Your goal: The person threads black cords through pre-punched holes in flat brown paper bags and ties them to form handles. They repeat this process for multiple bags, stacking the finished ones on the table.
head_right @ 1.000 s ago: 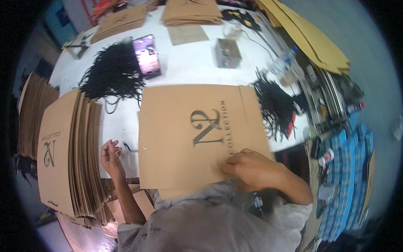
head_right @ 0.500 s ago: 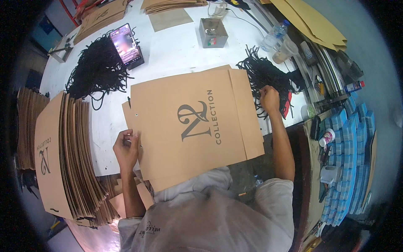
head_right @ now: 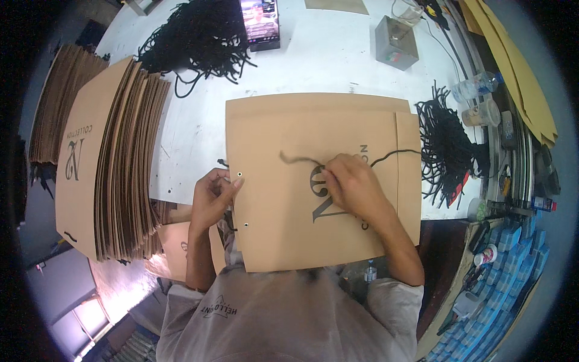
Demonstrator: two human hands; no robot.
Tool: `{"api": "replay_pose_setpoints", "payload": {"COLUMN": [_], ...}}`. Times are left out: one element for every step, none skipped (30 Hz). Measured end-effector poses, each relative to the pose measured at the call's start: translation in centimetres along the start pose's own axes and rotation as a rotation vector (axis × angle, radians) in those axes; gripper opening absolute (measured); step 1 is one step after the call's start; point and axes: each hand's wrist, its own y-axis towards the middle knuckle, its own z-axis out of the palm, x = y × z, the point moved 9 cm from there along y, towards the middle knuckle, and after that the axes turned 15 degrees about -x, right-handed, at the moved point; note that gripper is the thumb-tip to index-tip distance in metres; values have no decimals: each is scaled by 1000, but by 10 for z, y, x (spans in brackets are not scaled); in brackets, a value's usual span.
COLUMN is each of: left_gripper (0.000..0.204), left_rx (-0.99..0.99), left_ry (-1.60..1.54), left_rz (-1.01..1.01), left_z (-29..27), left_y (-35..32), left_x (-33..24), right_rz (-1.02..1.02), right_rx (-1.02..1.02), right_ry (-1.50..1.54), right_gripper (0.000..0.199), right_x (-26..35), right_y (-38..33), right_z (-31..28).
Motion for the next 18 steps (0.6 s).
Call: {"api": "replay_pose_setpoints", "payload": {"left_gripper": [23, 23, 22, 22, 22, 22, 21, 20, 19, 19, 19, 19, 20, 21, 23, 24, 25, 26], "left_rx": [-7, -16, -23, -15, -4, 13, 15, 26, 38, 37, 34, 19, 22, 17, 12, 25, 40, 45], "left_ry": [-22, -30, -28, -72, -111, -174, -150, -150, -153, -158, -166, -166, -223, -276, -330, -335, -338, -351], "left_rz": [44, 49, 24, 27, 6, 5, -1, 12, 28, 34, 40, 26, 31, 23, 16, 35, 54, 78], "left_z": [1, 1, -1, -2, -2, -2, -2, -2, 0, 1, 2, 1, 2, 2, 2, 3, 4, 4], "left_y": [0, -1, -2, -4, -5, -7, -7, -8, -8, -7, -6, -6, -6, -6, -6, -6, -7, -7], "left_x": [-2, -2, 1, 1, 1, 0, 0, -1, -3, -3, -4, -2, -4, -4, -3, -5, -6, -7], "right_rz": [2, 34, -20, -38, -55, -56, -54, -60, -50, -50, -34, 3, 59, 88, 78, 48, 41, 34], "right_rx": [52, 127, 94, 76, 50, 30, 6, -15, -24, -26, -30, -14, 3, -4, 17, 17, 46, 35], "right_ry": [1, -14, 13, 21, 30, 41, 50, 62, 66, 74, 82, 173, 263, 357, 386, 423, 443, 459], "right_gripper": [16, 18, 20, 22, 24, 25, 26, 27, 26, 24, 23, 21, 19, 18, 16, 14, 13, 12], "right_x": [6, 8, 19, 27, 35, 41, 47, 52, 53, 55, 55, 56, 55, 57, 61, 67, 71, 75], "right_y": [1, 1, 2, 3, 4, 6, 9, 12, 15, 18, 20, 21, 22, 24, 26, 28, 29, 31], "right_z": [12, 26, 30, 36, 42, 53, 65, 75, 84, 91, 96, 100, 102, 101, 102, 101, 103, 103]}}
